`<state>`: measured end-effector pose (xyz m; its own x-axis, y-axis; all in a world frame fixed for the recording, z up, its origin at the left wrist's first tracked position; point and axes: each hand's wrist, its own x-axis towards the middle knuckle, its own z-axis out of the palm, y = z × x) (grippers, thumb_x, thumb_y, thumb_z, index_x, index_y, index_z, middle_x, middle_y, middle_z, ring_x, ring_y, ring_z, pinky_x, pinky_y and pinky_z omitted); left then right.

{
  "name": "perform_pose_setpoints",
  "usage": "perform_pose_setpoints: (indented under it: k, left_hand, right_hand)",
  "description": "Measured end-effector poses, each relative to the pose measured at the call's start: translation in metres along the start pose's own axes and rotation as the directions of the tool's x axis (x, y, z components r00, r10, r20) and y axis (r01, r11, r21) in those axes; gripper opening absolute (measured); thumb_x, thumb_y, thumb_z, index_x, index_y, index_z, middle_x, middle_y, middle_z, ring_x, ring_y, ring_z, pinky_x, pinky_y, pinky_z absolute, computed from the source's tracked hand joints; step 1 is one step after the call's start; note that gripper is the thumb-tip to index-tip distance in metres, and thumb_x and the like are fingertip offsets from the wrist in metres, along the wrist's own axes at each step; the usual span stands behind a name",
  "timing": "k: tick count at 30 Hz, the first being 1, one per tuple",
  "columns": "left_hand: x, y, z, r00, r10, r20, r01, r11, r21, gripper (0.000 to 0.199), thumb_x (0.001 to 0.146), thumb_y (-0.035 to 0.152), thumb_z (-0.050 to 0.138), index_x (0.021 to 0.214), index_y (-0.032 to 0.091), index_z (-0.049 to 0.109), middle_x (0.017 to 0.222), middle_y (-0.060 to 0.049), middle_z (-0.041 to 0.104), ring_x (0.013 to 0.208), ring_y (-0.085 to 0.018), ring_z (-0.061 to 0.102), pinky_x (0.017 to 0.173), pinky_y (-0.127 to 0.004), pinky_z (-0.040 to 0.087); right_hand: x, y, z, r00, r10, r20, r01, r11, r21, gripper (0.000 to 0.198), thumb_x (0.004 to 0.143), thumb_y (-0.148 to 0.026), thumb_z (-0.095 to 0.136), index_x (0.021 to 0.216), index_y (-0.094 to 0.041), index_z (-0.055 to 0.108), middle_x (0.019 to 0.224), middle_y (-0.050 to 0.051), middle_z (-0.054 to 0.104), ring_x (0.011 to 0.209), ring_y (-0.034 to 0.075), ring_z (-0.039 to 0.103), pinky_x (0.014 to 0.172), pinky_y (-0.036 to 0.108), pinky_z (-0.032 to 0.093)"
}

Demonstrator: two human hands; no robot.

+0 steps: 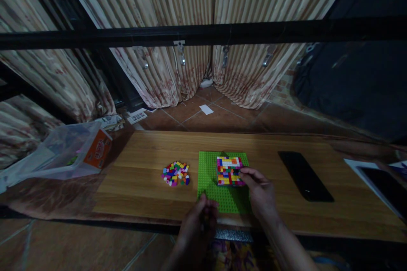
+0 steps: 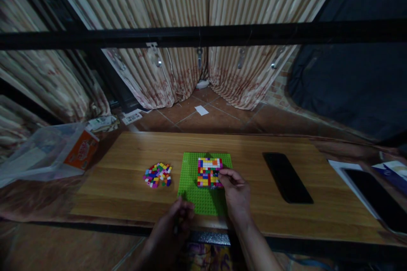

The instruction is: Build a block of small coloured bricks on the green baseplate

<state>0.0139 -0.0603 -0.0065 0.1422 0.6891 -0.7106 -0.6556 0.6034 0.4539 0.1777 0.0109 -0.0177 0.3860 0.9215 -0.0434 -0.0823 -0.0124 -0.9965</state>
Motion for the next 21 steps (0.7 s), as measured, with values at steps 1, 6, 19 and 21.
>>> perform_pose_setpoints:
  k: [1,6,19,21]
  left_hand:
    - [-0.003,0.002,0.002,0.999,0.009,0.031,-0.008,0.999,-0.037,0.044,0.074,0.055,0.061,0.081,0.012,0.063,0.063,0.0,0.054,0.048,-0.004,0.046,0.043,-0.015,0.031]
    - [-0.015,0.01,0.006,0.989,-0.011,0.146,0.037,0.984,-0.175,0.04,0.086,0.045,0.049,0.094,0.01,0.065,0.093,-0.012,0.066,0.079,-0.015,0.063,0.075,-0.027,0.049]
    - [-0.023,0.008,0.004,0.917,0.012,0.399,0.044,0.991,-0.13,0.047,0.085,0.054,0.043,0.092,0.014,0.066,0.087,-0.009,0.066,0.09,-0.022,0.059,0.079,-0.033,0.045]
    - [-0.023,0.007,0.004,0.909,0.01,0.416,0.038,0.994,-0.106,0.043,0.083,0.053,0.047,0.088,0.014,0.066,0.082,-0.008,0.064,0.084,-0.02,0.058,0.075,-0.031,0.045]
  right_hand:
    - [0.0,0.0,0.0,1.0,0.009,-0.004,-0.009,1.0,0.0,0.016,0.064,-0.029,0.071,0.077,-0.019,0.069,0.072,0.001,0.068,0.066,0.016,0.06,0.059,0.028,0.048]
    - [0.001,-0.003,-0.004,0.999,-0.016,0.052,0.019,0.998,-0.055,0.022,0.065,-0.033,0.07,0.081,-0.018,0.069,0.079,0.004,0.068,0.071,0.017,0.061,0.068,0.033,0.048]
    - [-0.076,-0.044,0.0,0.596,-0.277,0.754,0.719,0.602,-0.347,0.028,0.09,-0.022,0.046,0.107,-0.033,0.065,0.11,0.005,0.056,0.102,0.022,0.052,0.084,0.039,0.047]
    - [-0.078,-0.043,0.003,0.56,-0.233,0.795,0.743,0.566,-0.358,0.028,0.09,-0.02,0.045,0.107,-0.032,0.064,0.107,0.005,0.057,0.099,0.022,0.052,0.081,0.039,0.046]
